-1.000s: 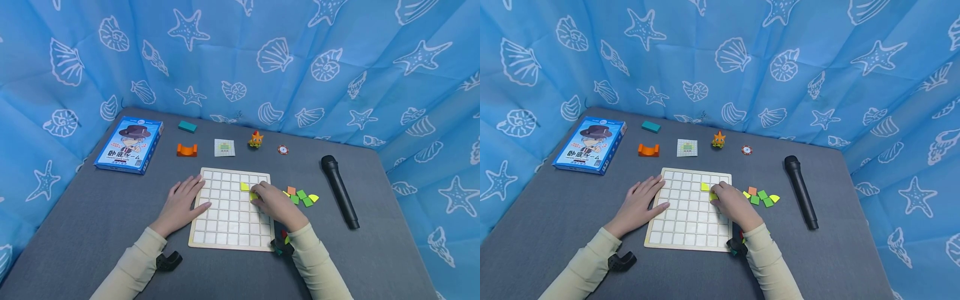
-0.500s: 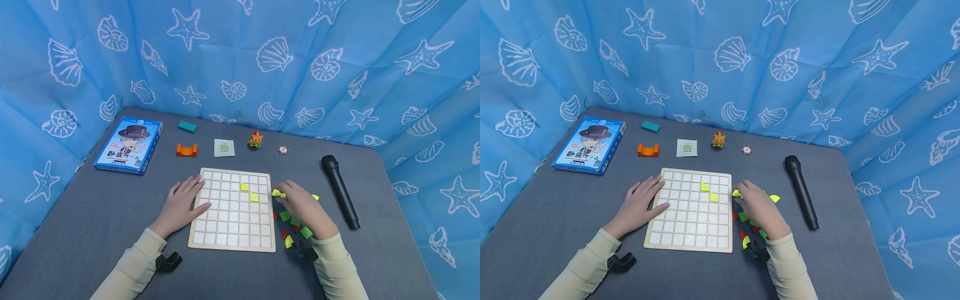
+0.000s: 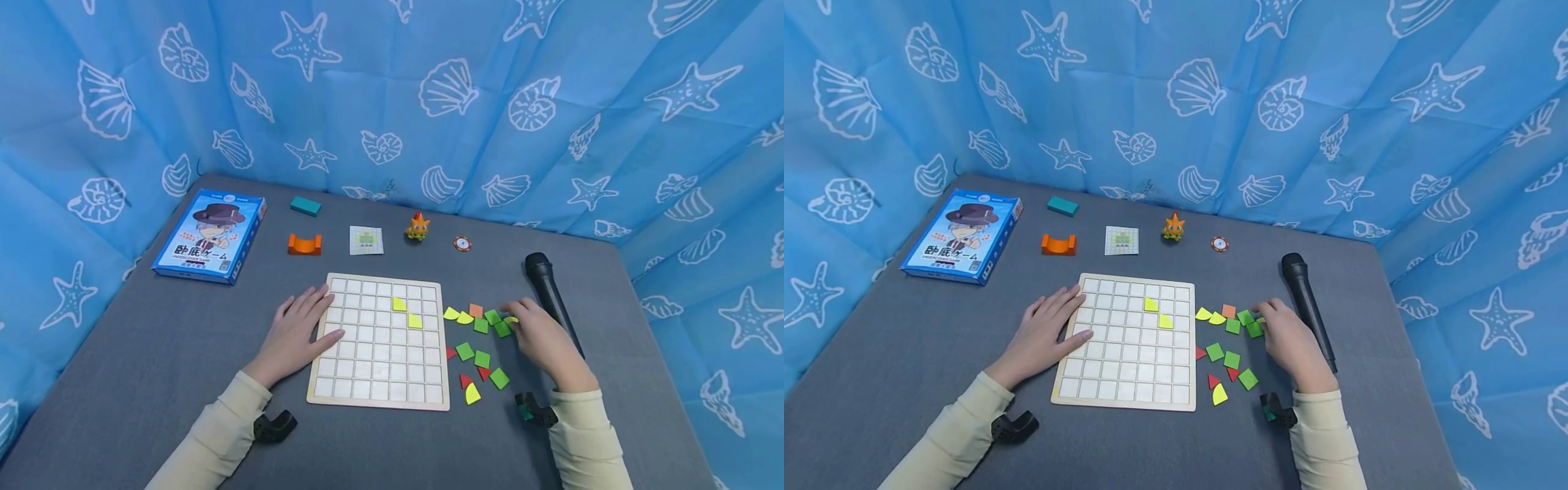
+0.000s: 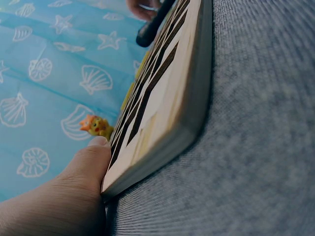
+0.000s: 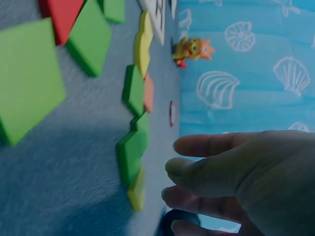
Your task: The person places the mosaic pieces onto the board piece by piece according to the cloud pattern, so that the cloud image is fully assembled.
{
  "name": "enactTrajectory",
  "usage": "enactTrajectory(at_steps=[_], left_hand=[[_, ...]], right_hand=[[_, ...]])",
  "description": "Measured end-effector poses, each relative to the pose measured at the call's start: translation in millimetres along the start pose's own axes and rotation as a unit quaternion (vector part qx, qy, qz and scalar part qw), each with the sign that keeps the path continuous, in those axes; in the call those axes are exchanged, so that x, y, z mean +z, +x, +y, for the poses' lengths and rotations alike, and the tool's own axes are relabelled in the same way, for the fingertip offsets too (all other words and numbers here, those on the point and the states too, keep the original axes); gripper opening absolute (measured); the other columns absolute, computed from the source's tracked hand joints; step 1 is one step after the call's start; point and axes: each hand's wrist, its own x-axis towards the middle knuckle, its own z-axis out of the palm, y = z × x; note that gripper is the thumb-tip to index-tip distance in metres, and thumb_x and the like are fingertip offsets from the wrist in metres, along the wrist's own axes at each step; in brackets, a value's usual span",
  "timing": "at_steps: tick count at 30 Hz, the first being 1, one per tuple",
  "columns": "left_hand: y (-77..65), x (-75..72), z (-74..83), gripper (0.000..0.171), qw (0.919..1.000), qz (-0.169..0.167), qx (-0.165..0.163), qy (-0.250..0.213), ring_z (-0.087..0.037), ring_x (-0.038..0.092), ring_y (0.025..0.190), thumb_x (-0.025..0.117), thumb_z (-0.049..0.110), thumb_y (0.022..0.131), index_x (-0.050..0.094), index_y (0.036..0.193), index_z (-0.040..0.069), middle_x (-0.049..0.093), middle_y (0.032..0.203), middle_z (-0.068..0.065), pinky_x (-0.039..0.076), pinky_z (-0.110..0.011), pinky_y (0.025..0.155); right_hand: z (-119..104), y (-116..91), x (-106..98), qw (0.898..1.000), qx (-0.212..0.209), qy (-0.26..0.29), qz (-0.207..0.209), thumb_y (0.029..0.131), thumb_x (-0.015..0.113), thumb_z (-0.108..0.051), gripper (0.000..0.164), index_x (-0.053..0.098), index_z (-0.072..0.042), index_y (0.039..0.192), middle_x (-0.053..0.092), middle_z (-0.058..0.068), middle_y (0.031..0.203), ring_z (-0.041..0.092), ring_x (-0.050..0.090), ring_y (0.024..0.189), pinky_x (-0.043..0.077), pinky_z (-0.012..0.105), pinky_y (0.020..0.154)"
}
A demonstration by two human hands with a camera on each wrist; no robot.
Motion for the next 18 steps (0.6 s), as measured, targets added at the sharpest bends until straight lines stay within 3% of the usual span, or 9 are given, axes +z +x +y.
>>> enactTrajectory(at_steps=[7, 18], left_hand=[[-0.4, -1.4, 0.6, 0.075, 1.0, -0.003, -0.003, -0.003, -0.027, 0.019, 0.146, 0.048, 0.062, 0.091, 0.034, 0.15, 0.016, 0.023, 0.159, -0.001, 0.011, -0.057, 0.113], [0.8, 0.6, -0.5, 0.075, 1.0, -0.004, -0.004, 0.002, -0.026, 0.019, 0.146, 0.047, 0.063, 0.091, 0.034, 0.15, 0.017, 0.022, 0.159, -0.001, 0.011, -0.057, 0.113]], right_hand=[[10.6, 2.1, 5.4, 1.0, -0.003, 0.013, -0.01, 0.092, 0.055, 0.004, 0.03, 0.062, -0.004, 0.119, 0.059, 0.014, 0.11, 0.028, 0.061, 0.096, 0.051, 0.048, 0.079], [17.4, 3.0, 10.8, 0.999, 0.03, 0.013, -0.037, 0.091, 0.058, 0.0, 0.031, 0.059, -0.002, 0.122, 0.057, 0.018, 0.111, 0.031, 0.059, 0.097, 0.049, 0.051, 0.081]])
